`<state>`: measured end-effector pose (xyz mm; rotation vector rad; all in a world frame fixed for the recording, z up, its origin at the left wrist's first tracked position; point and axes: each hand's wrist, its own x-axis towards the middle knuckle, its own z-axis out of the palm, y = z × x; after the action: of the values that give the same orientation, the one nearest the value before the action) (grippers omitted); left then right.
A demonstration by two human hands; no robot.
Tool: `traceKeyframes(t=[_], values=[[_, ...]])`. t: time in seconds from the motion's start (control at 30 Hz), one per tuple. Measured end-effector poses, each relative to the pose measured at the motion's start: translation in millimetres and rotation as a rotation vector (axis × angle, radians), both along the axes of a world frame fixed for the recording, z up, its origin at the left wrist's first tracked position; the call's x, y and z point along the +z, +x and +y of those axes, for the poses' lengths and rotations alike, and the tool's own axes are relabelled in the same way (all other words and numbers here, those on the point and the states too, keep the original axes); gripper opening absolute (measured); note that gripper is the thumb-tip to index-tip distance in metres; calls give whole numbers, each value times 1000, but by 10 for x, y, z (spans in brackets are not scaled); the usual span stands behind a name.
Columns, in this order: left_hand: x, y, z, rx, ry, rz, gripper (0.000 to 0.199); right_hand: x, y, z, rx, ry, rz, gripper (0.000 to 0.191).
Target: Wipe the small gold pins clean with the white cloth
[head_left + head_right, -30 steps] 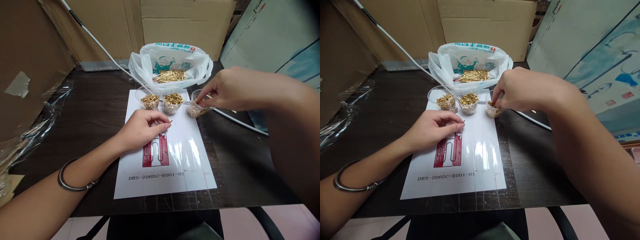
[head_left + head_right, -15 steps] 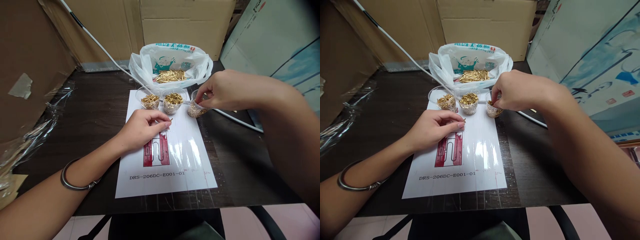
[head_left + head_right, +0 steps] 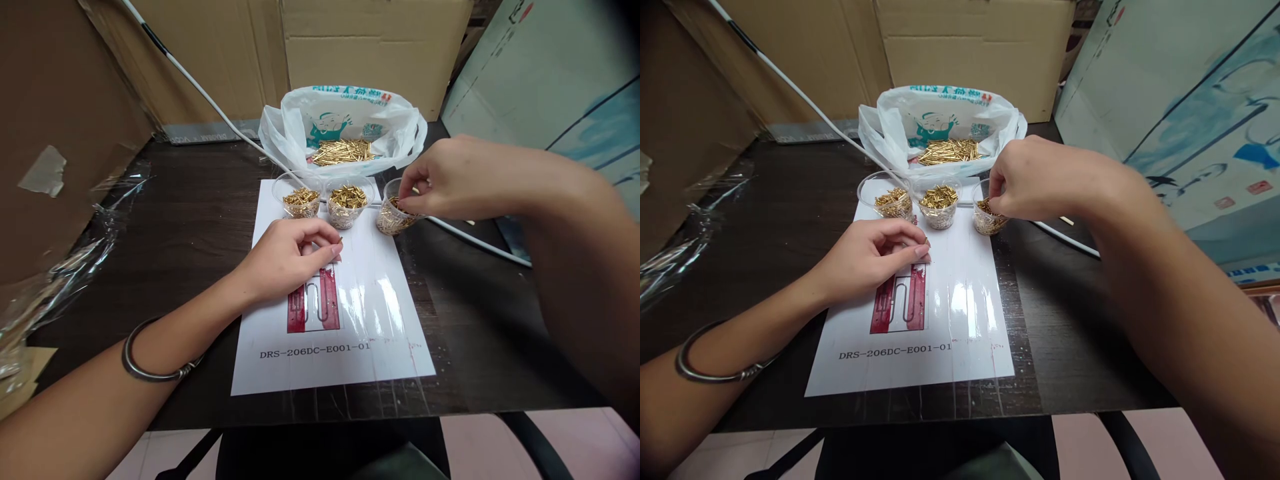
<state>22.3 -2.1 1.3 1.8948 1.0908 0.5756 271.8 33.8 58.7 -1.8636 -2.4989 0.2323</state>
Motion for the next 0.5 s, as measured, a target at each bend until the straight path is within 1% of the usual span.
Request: traceKeyframes(t=[0.13, 0.23, 0.37, 0.5], values=[[-3, -10, -3, -8, 53, 41, 17, 116, -57, -63, -62, 7, -90, 12], [-9, -20, -3, -12, 67, 70, 17, 162, -77, -84, -90, 73, -73, 9], [-14, -23, -1, -19, 72, 80, 18, 161, -79, -83, -65, 158, -8, 4], [-7, -22, -1, -25, 88, 90, 20, 132, -57, -54, -70, 180, 53, 8]])
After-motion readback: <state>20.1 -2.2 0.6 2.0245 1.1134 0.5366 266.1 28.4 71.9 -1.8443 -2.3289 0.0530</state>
